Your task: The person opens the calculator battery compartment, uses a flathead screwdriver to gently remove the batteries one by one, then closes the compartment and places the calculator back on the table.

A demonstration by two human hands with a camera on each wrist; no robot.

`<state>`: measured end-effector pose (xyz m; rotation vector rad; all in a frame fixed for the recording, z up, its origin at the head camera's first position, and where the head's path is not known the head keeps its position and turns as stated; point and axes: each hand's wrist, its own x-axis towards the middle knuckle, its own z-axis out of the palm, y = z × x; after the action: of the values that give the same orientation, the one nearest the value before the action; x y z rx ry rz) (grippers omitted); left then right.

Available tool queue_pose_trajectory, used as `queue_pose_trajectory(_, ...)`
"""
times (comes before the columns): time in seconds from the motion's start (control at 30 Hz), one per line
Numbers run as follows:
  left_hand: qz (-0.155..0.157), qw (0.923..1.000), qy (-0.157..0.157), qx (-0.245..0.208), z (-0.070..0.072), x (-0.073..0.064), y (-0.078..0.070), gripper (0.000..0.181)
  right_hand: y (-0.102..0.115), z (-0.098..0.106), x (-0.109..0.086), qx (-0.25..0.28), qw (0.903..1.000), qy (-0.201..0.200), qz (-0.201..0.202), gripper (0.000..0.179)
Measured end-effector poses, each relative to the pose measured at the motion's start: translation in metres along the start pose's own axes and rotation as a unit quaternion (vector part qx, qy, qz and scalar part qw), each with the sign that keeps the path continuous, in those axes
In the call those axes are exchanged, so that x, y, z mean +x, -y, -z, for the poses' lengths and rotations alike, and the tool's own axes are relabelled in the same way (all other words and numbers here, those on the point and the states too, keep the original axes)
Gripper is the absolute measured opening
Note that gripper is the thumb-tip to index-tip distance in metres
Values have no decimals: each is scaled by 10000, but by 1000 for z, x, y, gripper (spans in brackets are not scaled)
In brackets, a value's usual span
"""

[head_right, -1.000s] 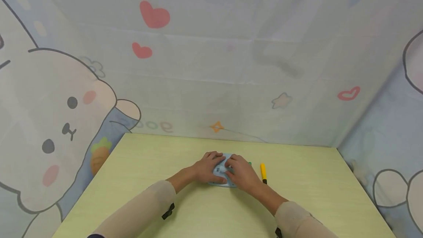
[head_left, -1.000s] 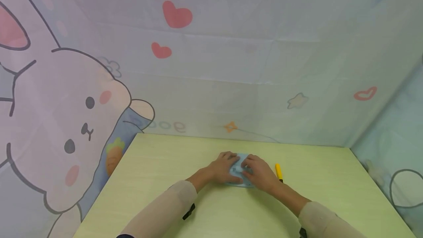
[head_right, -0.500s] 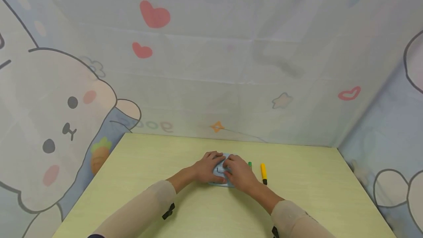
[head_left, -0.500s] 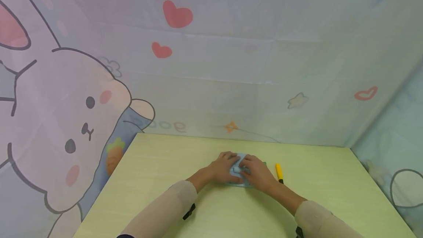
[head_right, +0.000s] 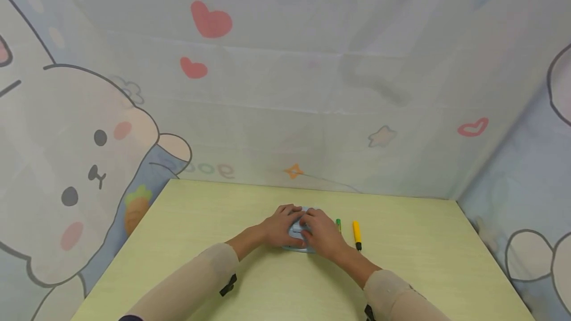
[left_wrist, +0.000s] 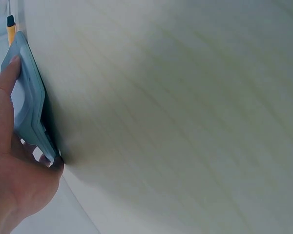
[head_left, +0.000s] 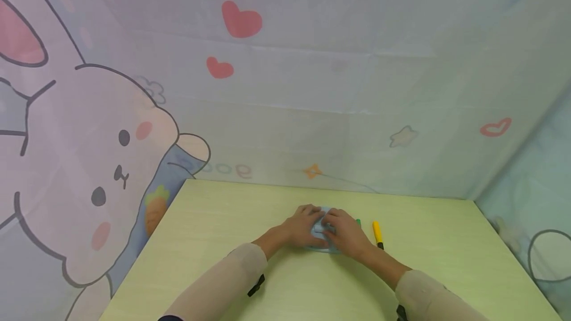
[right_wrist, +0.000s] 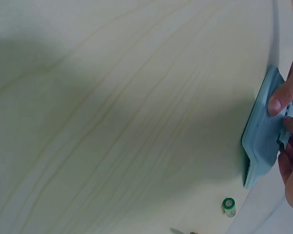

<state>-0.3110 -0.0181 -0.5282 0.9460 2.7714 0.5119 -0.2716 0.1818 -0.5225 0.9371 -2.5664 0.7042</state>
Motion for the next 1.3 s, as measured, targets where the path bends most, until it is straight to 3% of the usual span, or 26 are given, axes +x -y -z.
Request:
queue_pose_trajectory(0.73, -16, 9999, -5, 154, 3, -2, -2, 92, -2, -3, 3, -103, 9998, 102, -137, 11)
queue_pose_trajectory(1.0, -28, 10000, 7, -7, 2, -2, -1, 84, 0, -3, 5, -95, 9995, 257, -186, 13)
queue_pose_trajectory(1.3, -8, 10000, -17, -60, 1, -1, -1, 84, -4, 2, 9, 49, 9993, 367, 61, 16)
